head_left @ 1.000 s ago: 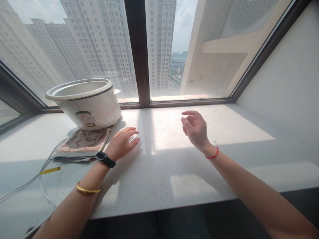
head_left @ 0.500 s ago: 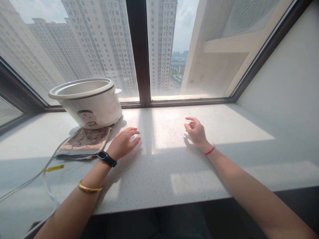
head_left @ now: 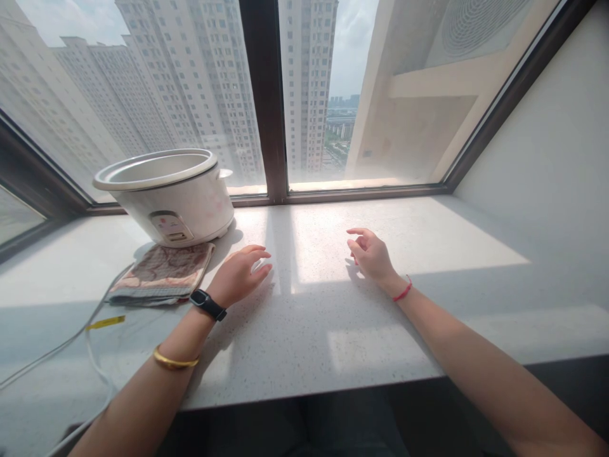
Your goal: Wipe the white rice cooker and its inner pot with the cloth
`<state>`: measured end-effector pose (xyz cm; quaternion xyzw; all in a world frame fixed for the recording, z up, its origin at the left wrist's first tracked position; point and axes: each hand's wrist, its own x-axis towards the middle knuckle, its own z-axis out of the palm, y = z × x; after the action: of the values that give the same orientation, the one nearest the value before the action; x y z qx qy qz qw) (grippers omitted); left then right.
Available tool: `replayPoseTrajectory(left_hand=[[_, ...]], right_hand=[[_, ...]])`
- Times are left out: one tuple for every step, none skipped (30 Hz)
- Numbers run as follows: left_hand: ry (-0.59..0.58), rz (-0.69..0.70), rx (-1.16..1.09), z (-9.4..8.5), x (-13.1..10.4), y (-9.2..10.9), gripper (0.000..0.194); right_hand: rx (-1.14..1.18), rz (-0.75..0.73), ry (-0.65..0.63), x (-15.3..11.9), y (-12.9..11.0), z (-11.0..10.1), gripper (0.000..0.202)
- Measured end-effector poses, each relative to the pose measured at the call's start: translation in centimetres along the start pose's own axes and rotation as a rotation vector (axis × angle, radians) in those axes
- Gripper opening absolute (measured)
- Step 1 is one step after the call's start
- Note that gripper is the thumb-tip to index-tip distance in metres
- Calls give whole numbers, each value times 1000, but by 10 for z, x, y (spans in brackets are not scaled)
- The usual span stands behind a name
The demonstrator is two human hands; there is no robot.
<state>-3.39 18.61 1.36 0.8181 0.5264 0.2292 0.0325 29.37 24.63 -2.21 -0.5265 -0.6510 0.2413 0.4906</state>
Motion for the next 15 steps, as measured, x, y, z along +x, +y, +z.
replayPoseTrajectory(left_hand=[[0, 3, -4, 0, 0, 0, 29], [0, 4, -8, 1, 0, 0, 29], [-1, 4, -10, 1, 0, 0, 30], [-3, 3, -11, 1, 0, 0, 30], [-4, 2, -11, 1, 0, 0, 30], [-4, 2, -11, 1, 0, 0, 30], [-2, 2, -12, 1, 0, -1, 30], [-1, 4, -13, 1, 0, -1, 30], [-1, 5, -15, 2, 0, -1, 30], [-2, 5, -17, 2, 0, -1, 30], [-4, 5, -19, 2, -1, -1, 29], [-6, 6, -21, 2, -1, -1, 29], [-8, 8, -21, 3, -1, -1, 29], [-9, 10, -21, 3, -1, -1, 29], [-11, 13, -19, 3, -1, -1, 29]], right_hand=[[7, 13, 1, 0, 0, 0, 33], [5, 21, 2, 1, 0, -1, 33], [-4, 26, 1, 1, 0, -2, 33], [-17, 27, -2, 1, -1, -2, 33], [-28, 26, -4, 1, -1, -3, 32], [-36, 24, -4, 1, -2, -4, 32], [-41, 20, -2, 1, -2, -4, 32], [-44, 15, -2, 1, -2, -4, 32], [-45, 11, -2, 1, -2, -4, 32], [-46, 7, -2, 1, -2, -4, 31], [-47, 4, -2, 1, -2, -4, 30], [-48, 3, -2, 1, -2, -4, 30], [-46, 9, -5, 1, -3, -3, 29], [-40, 21, -13, 1, -4, -3, 29], [-30, 40, -25, 1, -5, -3, 30]])
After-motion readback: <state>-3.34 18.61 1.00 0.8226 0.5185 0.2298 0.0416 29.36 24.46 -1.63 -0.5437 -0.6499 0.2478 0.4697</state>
